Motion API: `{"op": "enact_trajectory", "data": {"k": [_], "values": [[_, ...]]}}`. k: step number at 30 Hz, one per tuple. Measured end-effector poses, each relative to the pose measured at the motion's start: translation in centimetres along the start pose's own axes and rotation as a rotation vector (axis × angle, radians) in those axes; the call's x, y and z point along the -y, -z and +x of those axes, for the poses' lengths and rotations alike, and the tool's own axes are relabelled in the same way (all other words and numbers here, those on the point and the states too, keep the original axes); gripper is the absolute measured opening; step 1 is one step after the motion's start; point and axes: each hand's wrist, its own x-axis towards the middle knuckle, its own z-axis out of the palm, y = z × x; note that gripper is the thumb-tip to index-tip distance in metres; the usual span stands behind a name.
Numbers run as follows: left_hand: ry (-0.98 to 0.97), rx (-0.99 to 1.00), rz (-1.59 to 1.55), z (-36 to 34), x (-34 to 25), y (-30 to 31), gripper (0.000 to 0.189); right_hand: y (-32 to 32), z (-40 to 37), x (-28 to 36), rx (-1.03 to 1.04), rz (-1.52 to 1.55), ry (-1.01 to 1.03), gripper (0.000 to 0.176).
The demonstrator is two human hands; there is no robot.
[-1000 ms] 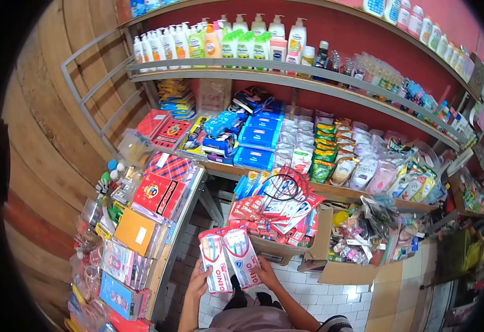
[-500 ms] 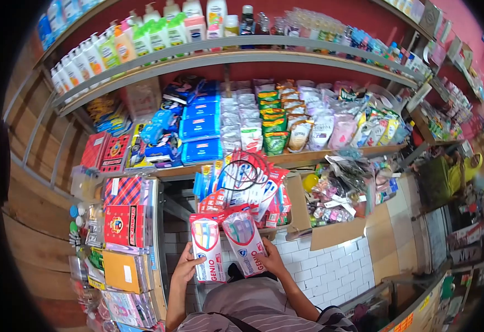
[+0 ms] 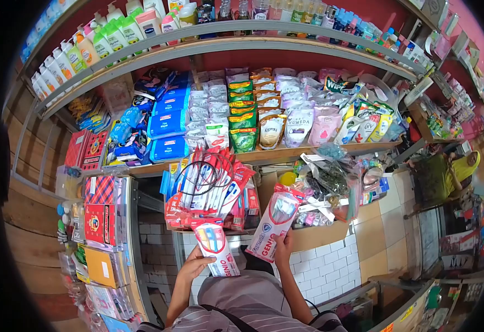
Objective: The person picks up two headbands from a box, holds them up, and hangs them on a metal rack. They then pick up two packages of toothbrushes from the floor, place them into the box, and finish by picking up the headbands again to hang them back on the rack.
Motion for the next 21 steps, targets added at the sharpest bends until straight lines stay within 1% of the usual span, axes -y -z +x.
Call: {"op": "enact_trajectory", "data": {"k": [1,4,6,8,11,12,15,16,18,21], "values": [[-0.009,-0.002,-0.002,0.3,0.3,-1.0,0.08,0.4,0.6,0.2,0.007,-0.002,0.006,0.036],[-0.026,-0.014,0.005,0.7,0.4,-3.3,0.077,1.0,1.9,0.6,0.115,-0.056,0.004,0.039],[-0.024,-0.063,-0.008,0.1,0.5,-3.9,0.075,0.7,2.1,1.1,0.248,-0.086,-0.03,0.041],[-0.078,-0.098,-0.073,-0.5,0.9,-3.6,0.074,0.2,2.5,0.8,0.38,-0.136,-0.043,0.043],[-0.185,-0.149,-0.178,-1.8,0.8,-3.5,0.072,-2.5,2.0,1.4,0.551,-0.186,-0.063,0.045],[-0.235,-0.166,-0.216,-2.2,0.5,-3.4,0.072,-4.1,1.7,2.4,0.615,-0.134,-0.08,0.043],[-0.351,-0.202,-0.311,-3.5,-0.2,-1.8,0.067,-7.5,0.9,2.5,0.772,-0.19,-0.043,0.041],[-0.379,-0.215,-0.331,-3.9,-0.6,-1.3,0.066,-8.5,0.8,2.6,0.849,-0.261,-0.031,0.04],[-0.433,-0.237,-0.341,-4.5,-1.9,-0.9,0.063,-11.0,0.0,3.2,0.925,-0.337,0.02,0.033],[-0.432,-0.233,-0.386,-4.9,-3.5,1.4,0.062,-15.0,-1.2,3.6,1.015,-0.403,0.005,0.028]]}}
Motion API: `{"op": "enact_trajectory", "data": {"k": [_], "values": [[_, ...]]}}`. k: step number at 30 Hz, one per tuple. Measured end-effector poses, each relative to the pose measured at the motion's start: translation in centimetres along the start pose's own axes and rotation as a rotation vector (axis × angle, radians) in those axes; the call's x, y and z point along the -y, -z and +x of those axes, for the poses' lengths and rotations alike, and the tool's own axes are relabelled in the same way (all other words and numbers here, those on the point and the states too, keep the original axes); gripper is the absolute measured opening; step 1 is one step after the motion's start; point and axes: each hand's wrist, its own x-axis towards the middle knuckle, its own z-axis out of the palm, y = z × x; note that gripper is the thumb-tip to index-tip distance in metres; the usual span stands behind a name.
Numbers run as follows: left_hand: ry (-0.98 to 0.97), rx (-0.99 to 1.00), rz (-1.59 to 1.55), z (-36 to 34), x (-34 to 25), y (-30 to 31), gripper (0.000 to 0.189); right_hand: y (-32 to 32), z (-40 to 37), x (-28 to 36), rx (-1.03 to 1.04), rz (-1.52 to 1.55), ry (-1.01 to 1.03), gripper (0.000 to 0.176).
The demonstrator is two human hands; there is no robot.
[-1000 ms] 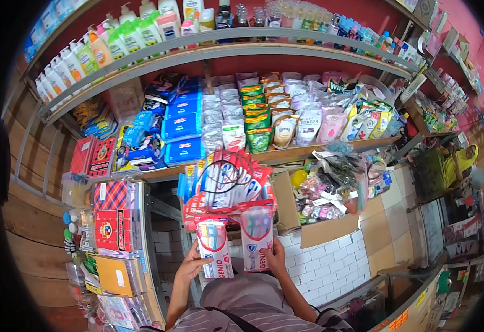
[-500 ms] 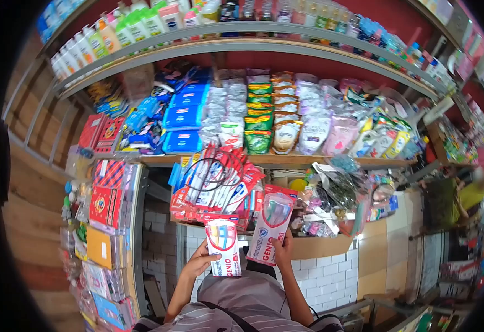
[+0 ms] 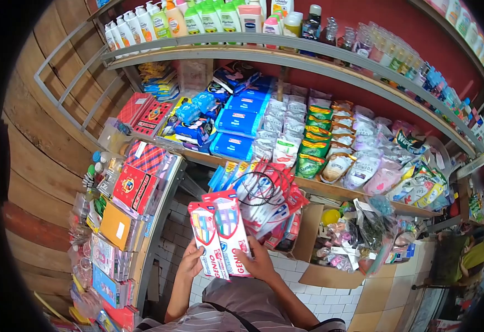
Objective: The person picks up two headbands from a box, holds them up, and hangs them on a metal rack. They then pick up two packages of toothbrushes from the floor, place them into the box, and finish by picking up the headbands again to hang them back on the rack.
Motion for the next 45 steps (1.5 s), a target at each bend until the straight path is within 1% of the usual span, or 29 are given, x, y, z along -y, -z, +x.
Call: {"op": "enact_trajectory", "data": {"k": [2,4,7,10,11,14,16,17,20,21,23,25,28,29,32,33,35,38,39,41,42,44,45], "values": [[-0.021,0.006,0.003,1.2,-1.5,0.8,0.059,-2.0,2.1,1.2,0.037,-0.018,0.002,0.027],[-0.032,0.0,0.001,2.5,-3.3,1.2,0.059,-4.2,4.1,1.2,0.069,-0.044,-0.012,0.028],[-0.005,0.009,0.06,5.2,-6.7,2.3,0.058,-7.2,6.9,1.4,0.056,-0.025,-0.037,0.03],[0.04,-0.001,0.197,8.0,-10.2,2.3,0.06,-9.5,9.4,0.1,0.034,0.085,-0.156,0.036],[0.063,-0.006,0.242,9.2,-11.1,2.8,0.06,-10.4,10.1,-0.5,-0.019,0.058,-0.077,0.044],[0.106,0.024,0.345,12.8,-12.9,4.2,0.057,-11.4,11.9,-0.6,-0.031,0.117,-0.197,0.062],[0.131,0.076,0.419,15.4,-13.5,4.4,0.057,-12.4,12.5,-2.1,-0.136,0.069,-0.187,0.071],[0.165,0.098,0.449,17.1,-13.4,5.0,0.064,-12.7,12.7,-2.6,-0.188,0.045,-0.185,0.076],[0.066,0.216,0.54,20.3,-12.9,3.4,0.073,-12.7,12.7,-2.7,-0.253,-0.42,-0.031,0.081],[0.116,0.229,0.562,21.5,-12.6,3.4,0.082,-12.8,12.6,-2.4,-0.271,-0.426,-0.037,0.081],[0.168,0.248,0.549,23.3,-11.6,3.1,0.086,-12.7,12.6,-1.5,-0.303,-0.445,-0.039,0.08],[0.201,0.279,0.528,24.9,-10.5,3.0,0.091,-12.4,12.6,-0.1,-0.314,-0.446,-0.116,0.078],[0.23,0.3,0.559,26.0,-9.6,1.7,0.092,-12.0,12.7,0.8,-0.32,-0.47,-0.202,0.076],[0.264,0.279,0.541,26.7,-8.7,2.4,0.091,-11.8,12.8,0.9,-0.32,-0.482,-0.223,0.075],[0.167,0.353,0.653,27.3,-7.7,1.8,0.089,-12.0,12.5,1.0,-0.304,-0.583,-0.279,0.073],[0.151,0.34,0.695,27.3,-7.4,1.5,0.085,-12.0,12.4,0.7,-0.306,-0.59,-0.274,0.073],[0.016,0.37,0.818,28.3,-5.9,3.4,0.085,-12.1,12.4,0.2,-0.313,-0.603,-0.265,0.072],[-0.248,0.371,1.091,27.5,-6.5,2.2,0.086,-12.1,12.2,1.0,-0.332,-0.663,-0.289,0.066],[-0.347,0.36,1.194,27.1,-6.9,1.5,0.086,-12.0,12.1,1.0,-0.335,-0.662,-0.265,0.064],[-0.38,0.358,1.211,27.4,-6.7,1.7,0.087,-11.7,12.0,1.0,-0.338,-0.662,-0.214,0.06],[-0.396,0.355,1.22,27.5,-6.6,2.0,0.087,-11.6,12.0,1.0,-0.368,-0.674,-0.19,0.055],[-0.344,0.333,1.174,27.8,-6.3,2.6,0.087,-11.3,12.1,1.0,-0.427,-0.703,-0.136,0.045],[-0.318,0.322,1.15,27.9,-6.2,2.7,0.086,-11.1,12.1,1.1,-0.475,-0.665,-0.083,0.04]]}}
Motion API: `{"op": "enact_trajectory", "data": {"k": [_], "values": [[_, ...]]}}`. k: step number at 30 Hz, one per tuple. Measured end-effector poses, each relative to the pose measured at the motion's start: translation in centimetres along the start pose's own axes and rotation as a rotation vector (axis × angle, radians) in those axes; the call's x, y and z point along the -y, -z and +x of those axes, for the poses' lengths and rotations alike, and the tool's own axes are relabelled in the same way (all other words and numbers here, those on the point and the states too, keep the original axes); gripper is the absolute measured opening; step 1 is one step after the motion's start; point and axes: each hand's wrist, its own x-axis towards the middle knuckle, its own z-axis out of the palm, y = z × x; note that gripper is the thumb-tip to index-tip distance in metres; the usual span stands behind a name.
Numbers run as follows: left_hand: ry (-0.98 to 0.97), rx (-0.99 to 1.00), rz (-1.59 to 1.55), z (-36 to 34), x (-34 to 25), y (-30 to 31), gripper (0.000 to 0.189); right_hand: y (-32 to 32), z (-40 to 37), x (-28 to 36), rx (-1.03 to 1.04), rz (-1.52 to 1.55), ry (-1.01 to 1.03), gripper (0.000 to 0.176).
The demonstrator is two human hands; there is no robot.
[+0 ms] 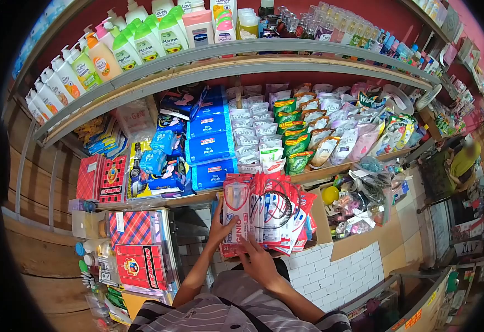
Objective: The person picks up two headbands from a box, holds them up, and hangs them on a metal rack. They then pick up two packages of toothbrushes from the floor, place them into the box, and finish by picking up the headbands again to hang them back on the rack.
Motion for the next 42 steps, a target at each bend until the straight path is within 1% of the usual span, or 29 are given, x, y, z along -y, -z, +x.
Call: {"op": "enact_trajectory", "data": {"k": [2,3,5,7,10,13,14,17,18,21,23,24,27,28,30,32,33,34,35,37,38,39,40,42], "values": [[0.061,-0.008,-0.059,0.0,0.4,0.1,0.086,0.6,0.2,0.1,-0.119,0.097,0.045,0.028],[0.093,-0.012,-0.088,-0.1,0.7,0.2,0.086,1.1,0.2,0.4,-0.141,0.115,0.004,0.024],[0.044,-0.011,-0.066,-0.1,1.3,0.4,0.084,2.3,0.4,0.9,-0.184,0.154,-0.075,0.015],[0.01,-0.02,-0.092,-0.2,0.0,0.4,0.082,2.8,0.9,0.0,-0.263,0.132,-0.042,0.015],[0.126,-0.021,-0.19,-0.7,-2.3,0.7,0.079,3.7,1.5,-0.6,-0.34,0.121,-0.044,0.015],[0.211,-0.037,-0.151,-1.1,-1.0,1.3,0.075,4.4,1.5,-1.8,-0.386,0.089,-0.047,0.014],[0.153,-0.068,-0.048,-1.3,-0.1,1.5,0.072,4.8,1.5,-1.8,-0.398,0.083,-0.065,0.014],[0.129,-0.086,-0.024,-2.9,-1.1,3.2,0.07,5.3,1.4,-2.8,-0.458,0.123,-0.116,0.012],[0.113,-0.151,-0.036,-3.6,-1.5,3.6,0.06,5.4,1.1,-3.4,-0.459,0.143,-0.148,0.012],[0.026,-0.25,0.157,-6.2,-2.1,5.7,0.045,5.5,0.8,-5.5,-0.488,0.251,-0.256,0.011],[0.038,-0.293,0.191,-8.5,-2.5,6.5,0.033,5.5,1.1,-6.6,-0.532,0.345,-0.314,0.011],[0.043,-0.316,0.208,-9.6,-2.4,6.9,0.027,5.0,0.9,-8.7,-0.531,0.388,-0.318,0.012],[0.235,-0.197,0.158,-13.5,-0.8,8.1,0.02,6.5,1.9,-9.5,-0.501,0.566,-0.388,0.013],[0.269,-0.159,0.105,-14.9,0.4,8.3,0.018,7.7,2.3,-8.6,-0.458,0.629,-0.413,0.013],[0.336,-0.079,-0.001,-17.3,3.4,8.3,0.016,8.8,3.4,-9.3,-0.455,0.643,-0.365,0.012],[0.514,0.105,-0.07,-19.1,4.3,8.1,0.014,9.9,4.4,-10.4,-0.431,0.677,-0.319,0.012],[0.602,0.194,-0.108,-20.2,4.8,8.0,0.012,10.6,5.0,-10.7,-0.394,0.642,-0.333,0.012],[0.704,0.301,-0.199,-21.9,7.6,8.3,0.024,11.4,5.5,-10.8,-0.355,0.605,-0.345,0.013],[0.8,0.328,-0.144,-22.9,8.6,8.0,0.03,12.0,6.0,-11.0,-0.316,0.568,-0.356,0.014],[0.993,0.384,-0.037,-24.9,9.8,6.8,0.04,12.7,6.6,-11.7,-0.246,0.479,-0.289,0.015],[1.071,0.375,0.027,-26.6,10.4,5.9,0.061,13.0,6.8,-12.2,-0.207,0.412,-0.247,0.015],[1.149,0.383,0.062,-28.1,10.4,5.1,0.061,13.3,7.0,-12.5,-0.166,0.346,-0.206,0.016],[1.213,0.391,0.048,-29.3,10.5,4.2,0.061,13.9,7.0,-12.2,-0.148,0.286,-0.177,0.018],[1.32,0.397,-0.011,-31.4,9.7,2.5,0.061,14.3,6.6,-13.1,-0.03,0.219,-0.164,0.019]]}}
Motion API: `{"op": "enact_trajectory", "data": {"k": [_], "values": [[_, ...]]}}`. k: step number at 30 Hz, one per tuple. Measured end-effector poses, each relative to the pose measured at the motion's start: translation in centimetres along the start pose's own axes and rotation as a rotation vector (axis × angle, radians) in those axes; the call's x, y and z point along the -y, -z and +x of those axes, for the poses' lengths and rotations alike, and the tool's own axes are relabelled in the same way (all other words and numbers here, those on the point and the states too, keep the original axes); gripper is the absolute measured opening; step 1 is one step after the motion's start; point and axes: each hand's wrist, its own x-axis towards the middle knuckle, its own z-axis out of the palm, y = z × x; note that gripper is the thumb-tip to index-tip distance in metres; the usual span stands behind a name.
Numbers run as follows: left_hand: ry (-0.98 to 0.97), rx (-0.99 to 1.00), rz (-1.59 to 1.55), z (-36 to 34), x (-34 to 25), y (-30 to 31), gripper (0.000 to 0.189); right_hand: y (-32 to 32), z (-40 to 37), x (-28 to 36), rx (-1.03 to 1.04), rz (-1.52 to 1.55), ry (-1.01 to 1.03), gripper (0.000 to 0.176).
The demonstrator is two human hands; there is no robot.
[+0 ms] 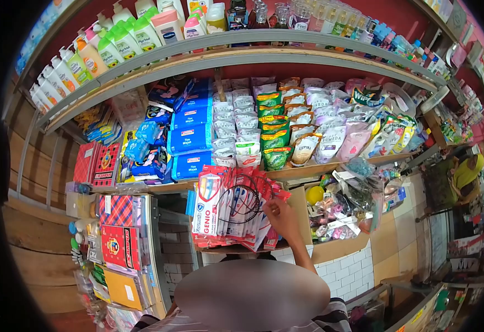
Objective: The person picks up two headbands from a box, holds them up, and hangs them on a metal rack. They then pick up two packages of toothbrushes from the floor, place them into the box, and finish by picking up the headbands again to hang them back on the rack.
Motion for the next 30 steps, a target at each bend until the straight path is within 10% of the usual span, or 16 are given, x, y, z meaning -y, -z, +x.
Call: {"op": "enact_trajectory", "data": {"k": [30], "values": [[0.042,0.049,-0.246,-4.4,-2.7,-14.2,0.067,-1.9,0.3,-2.9,0.326,0.388,-0.275,0.038]]}}
